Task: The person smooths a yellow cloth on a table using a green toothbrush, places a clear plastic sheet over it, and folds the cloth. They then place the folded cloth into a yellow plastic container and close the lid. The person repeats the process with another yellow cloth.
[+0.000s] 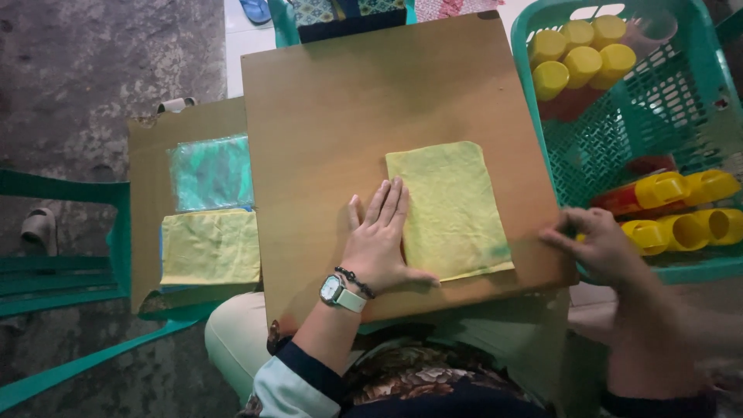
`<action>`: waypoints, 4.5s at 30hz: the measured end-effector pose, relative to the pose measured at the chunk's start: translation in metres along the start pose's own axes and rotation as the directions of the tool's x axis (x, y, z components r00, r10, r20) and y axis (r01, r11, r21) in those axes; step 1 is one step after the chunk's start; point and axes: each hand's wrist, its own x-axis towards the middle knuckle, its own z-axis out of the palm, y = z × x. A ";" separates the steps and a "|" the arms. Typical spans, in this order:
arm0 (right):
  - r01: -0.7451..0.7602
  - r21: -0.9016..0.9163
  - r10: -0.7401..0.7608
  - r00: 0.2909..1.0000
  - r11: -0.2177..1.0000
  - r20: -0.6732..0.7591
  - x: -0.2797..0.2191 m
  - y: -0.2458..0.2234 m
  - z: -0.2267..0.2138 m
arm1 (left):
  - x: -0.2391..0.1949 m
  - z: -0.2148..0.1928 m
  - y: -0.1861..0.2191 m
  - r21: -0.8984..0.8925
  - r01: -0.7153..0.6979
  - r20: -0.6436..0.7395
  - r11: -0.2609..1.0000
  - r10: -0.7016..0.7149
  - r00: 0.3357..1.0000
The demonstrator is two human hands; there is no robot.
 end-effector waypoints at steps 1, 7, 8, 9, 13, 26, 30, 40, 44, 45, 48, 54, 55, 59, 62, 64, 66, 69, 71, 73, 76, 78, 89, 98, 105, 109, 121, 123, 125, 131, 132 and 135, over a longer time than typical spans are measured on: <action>0.001 -0.001 -0.001 1.000 1.000 0.000 -0.001 -0.023 0.004 | 0.000 0.001 -0.001 -0.001 0.001 -0.001 1.000 -0.001 1.000; 0.380 0.066 -0.326 0.859 0.923 -0.395 0.003 -0.092 0.045 | -0.002 -0.027 0.008 -0.109 0.057 0.140 0.992 -0.041 0.989; 0.383 0.049 -0.341 0.867 0.922 -0.364 0.001 -0.101 0.046 | -0.002 -0.027 0.008 -0.120 0.055 0.143 0.991 -0.038 0.989; 0.387 0.033 -0.355 0.874 0.922 -0.331 -0.001 -0.110 0.047 | -0.002 -0.028 0.008 -0.131 0.054 0.147 0.990 -0.034 0.989; 0.337 0.041 -0.315 0.912 0.940 -0.264 -0.022 -0.101 0.045 | -0.002 -0.023 0.006 -0.131 0.048 0.145 0.990 -0.029 0.989; 0.427 0.142 -0.412 0.903 0.893 -0.122 -0.008 -0.116 0.034 | -0.002 -0.026 0.008 -0.109 0.043 0.133 0.993 -0.028 0.991; 0.461 -0.114 -0.471 0.816 0.880 -0.335 0.029 -0.119 0.070 | -0.002 -0.025 0.008 -0.129 0.056 0.130 0.990 -0.039 0.991; 0.358 0.053 -0.351 0.930 0.932 -0.105 -0.027 -0.089 0.060 | -0.003 -0.030 0.009 -0.154 0.073 0.157 0.985 -0.049 0.986; 0.115 0.101 -0.132 0.976 0.988 0.174 -0.044 -0.082 0.028 | -0.001 -0.011 0.003 -0.079 0.043 0.103 0.996 -0.035 0.994; 0.038 -0.044 -0.027 0.975 0.998 0.222 -0.046 -0.084 0.017 | 0.000 -0.001 -0.001 -0.011 0.006 0.040 1.000 -0.006 0.999; 0.119 0.173 -0.090 0.982 0.978 -0.164 -0.048 -0.091 0.018 | 0.000 -0.002 -0.001 -0.033 0.003 0.036 0.999 -0.002 0.999; 0.330 -0.564 -0.641 0.541 0.757 -0.544 0.020 -0.043 0.063 | -0.003 -0.029 0.008 -0.154 0.048 0.144 0.987 -0.026 0.989; 0.332 -0.564 -0.642 0.538 0.757 -0.545 0.020 -0.049 0.065 | -0.003 -0.029 0.008 -0.152 0.049 0.142 0.987 -0.027 0.989; 0.240 -0.587 -0.609 0.538 0.773 -0.582 0.013 -0.070 0.071 | -0.004 -0.026 0.007 -0.144 0.040 0.116 0.989 -0.023 0.993; 0.169 -0.624 -0.601 0.541 0.763 -0.588 0.010 -0.071 0.075 | -0.003 -0.022 0.005 -0.168 0.027 0.090 0.985 -0.012 0.996; 0.120 -0.645 -0.598 0.532 0.755 -0.600 0.007 -0.074 0.078 | -0.003 -0.017 0.003 -0.187 0.020 0.072 0.982 -0.007 0.997; 0.251 -0.570 -0.612 0.485 0.782 -0.625 0.002 -0.083 0.081 | -0.003 -0.012 0.001 -0.258 0.006 0.011 0.966 -0.004 1.000; 0.528 -0.481 -0.709 0.437 0.700 -0.553 -0.001 -0.114 0.101 | -0.003 -0.003 -0.002 -0.408 -0.007 -0.115 0.913 -0.044 0.992; 0.522 -0.571 -0.774 0.400 0.633 -0.492 -0.002 -0.134 0.111 | -0.008 -0.009 -0.004 -0.545 0.018 -0.122 0.838 -0.101 0.987; 0.522 -0.654 -0.837 0.355 0.547 -0.417 0.000 -0.139 0.120 | -0.018 -0.013 -0.015 -0.670 0.040 -0.129 0.741 -0.170 0.977; 0.402 -0.626 -0.587 0.802 0.669 -0.113 0.001 -0.136 0.120 | -0.040 -0.019 -0.041 -0.800 -0.011 -0.095 0.599 -0.109 0.989; 0.330 -0.498 -0.403 0.914 0.802 -0.042 -0.009 -0.155 0.112 | -0.056 -0.035 -0.064 -0.797 0.062 0.006 0.600 -0.095 0.995; 0.425 -0.547 -0.588 0.794 0.721 -0.157 -0.016 -0.161 0.111 | -0.041 0.041 -0.300 -0.659 0.329 -0.617 0.676 -0.737 0.278; 0.605 -0.777 -0.938 0.343 0.173 0.058 -0.006 -0.147 0.101 | 0.000 0.099 -0.335 -0.203 0.791 -0.533 0.577 -0.743 0.405; 0.420 -0.457 -0.574 0.771 0.784 -0.276 -0.011 -0.150 0.121 | 0.005 0.123 -0.344 -0.301 0.790 -0.594 0.534 -0.754 0.282; 0.399 -0.426 -0.530 0.810 0.812 -0.251 -0.014 -0.159 0.116 | 0.002 0.111 -0.348 -0.369 0.789 -0.460 0.491 -0.834 0.304; 0.504 -0.558 -0.719 0.640 0.659 -0.270 -0.001 -0.138 0.119 | -0.043 -0.018 -0.299 -0.344 0.372 -0.907 0.862 -0.408 0.107; 0.415 -0.434 -0.552 0.793 0.799 -0.257 -0.008 -0.148 0.119 | -0.061 -0.059 -0.241 -0.249 0.086 -0.911 0.965 -0.264 0.317; 0.416 -0.441 -0.565 0.774 0.795 -0.287 -0.013 -0.152 0.120 | -0.076 -0.073 -0.198 -0.205 0.010 -0.881 0.979 -0.189 0.434; 0.413 -0.360 -0.512 0.825 0.836 -0.242 -0.022 -0.168 0.113 | -0.104 -0.054 -0.124 -0.127 -0.230 -0.767 0.965 0.051 0.640; 0.409 -0.333 -0.493 0.840 0.850 -0.226 -0.024 -0.171 0.110 | -0.109 -0.047 -0.118 -0.111 -0.247 -0.725 0.963 0.092 0.683; 0.444 -0.349 -0.532 0.818 0.825 -0.218 -0.021 -0.160 0.113 | -0.118 -0.037 -0.106 -0.071 -0.229 -0.689 0.971 0.118 0.715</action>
